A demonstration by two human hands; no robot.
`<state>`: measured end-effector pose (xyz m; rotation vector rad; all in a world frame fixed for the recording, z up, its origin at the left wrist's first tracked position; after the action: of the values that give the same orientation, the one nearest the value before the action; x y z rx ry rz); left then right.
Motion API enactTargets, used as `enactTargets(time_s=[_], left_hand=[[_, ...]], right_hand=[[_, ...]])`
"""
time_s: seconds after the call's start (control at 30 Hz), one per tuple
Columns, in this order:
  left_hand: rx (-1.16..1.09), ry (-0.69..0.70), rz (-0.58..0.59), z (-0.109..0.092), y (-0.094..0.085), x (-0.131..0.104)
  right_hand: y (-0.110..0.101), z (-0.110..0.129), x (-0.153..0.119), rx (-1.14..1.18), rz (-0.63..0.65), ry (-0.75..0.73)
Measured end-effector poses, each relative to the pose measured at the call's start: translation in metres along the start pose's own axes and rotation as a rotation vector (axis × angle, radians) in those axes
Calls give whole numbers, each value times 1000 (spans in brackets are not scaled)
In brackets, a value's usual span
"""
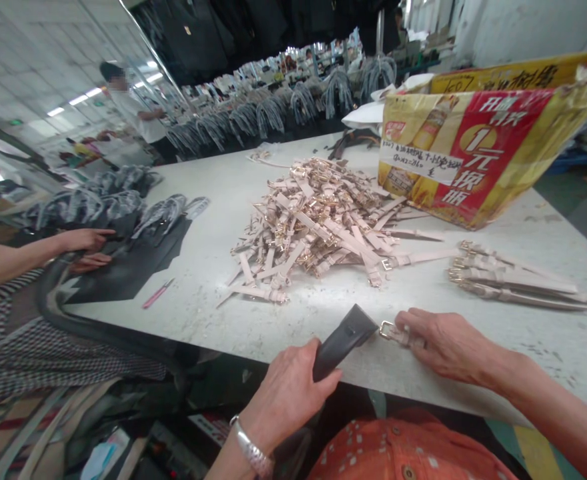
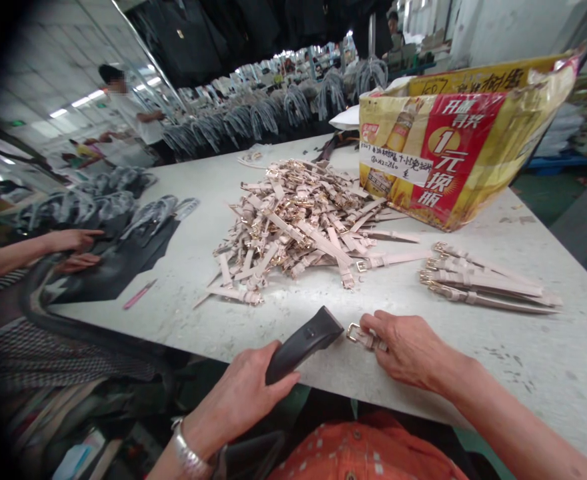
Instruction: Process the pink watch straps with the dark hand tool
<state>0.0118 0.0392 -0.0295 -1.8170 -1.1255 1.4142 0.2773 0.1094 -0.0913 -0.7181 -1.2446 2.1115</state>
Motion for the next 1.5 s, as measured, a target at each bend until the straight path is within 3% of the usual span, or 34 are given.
enactTargets(time_s=[0.5,0.73,0.93,1.23,1.5], left_hand=[[10,10,-8,1,4,-2],[14,-2,15,-3,1,-5],[18,9,22,-6,-1,-5],[91,84,41,-23,-7,12],[58,72,60,-25,-10,22]], right_hand=[[-10,-7,8,236,77,-92],[-12,-3,8,134,90,-154],[-11,2,7,50,97,-123],[10,-7,-2,217,-158,-30],[26,-6,-13,247,-354,-91]])
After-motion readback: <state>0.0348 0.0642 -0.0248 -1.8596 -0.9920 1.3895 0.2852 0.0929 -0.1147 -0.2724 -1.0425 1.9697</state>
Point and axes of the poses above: each hand's wrist, its own x-axis towards the middle knuckle, its own y-axis out of the palm, z = x × y, the point moved 1 cm from there along x, towards the middle knuckle, and after that the axes turned 5 degrees about z, right-handed, at the moved point
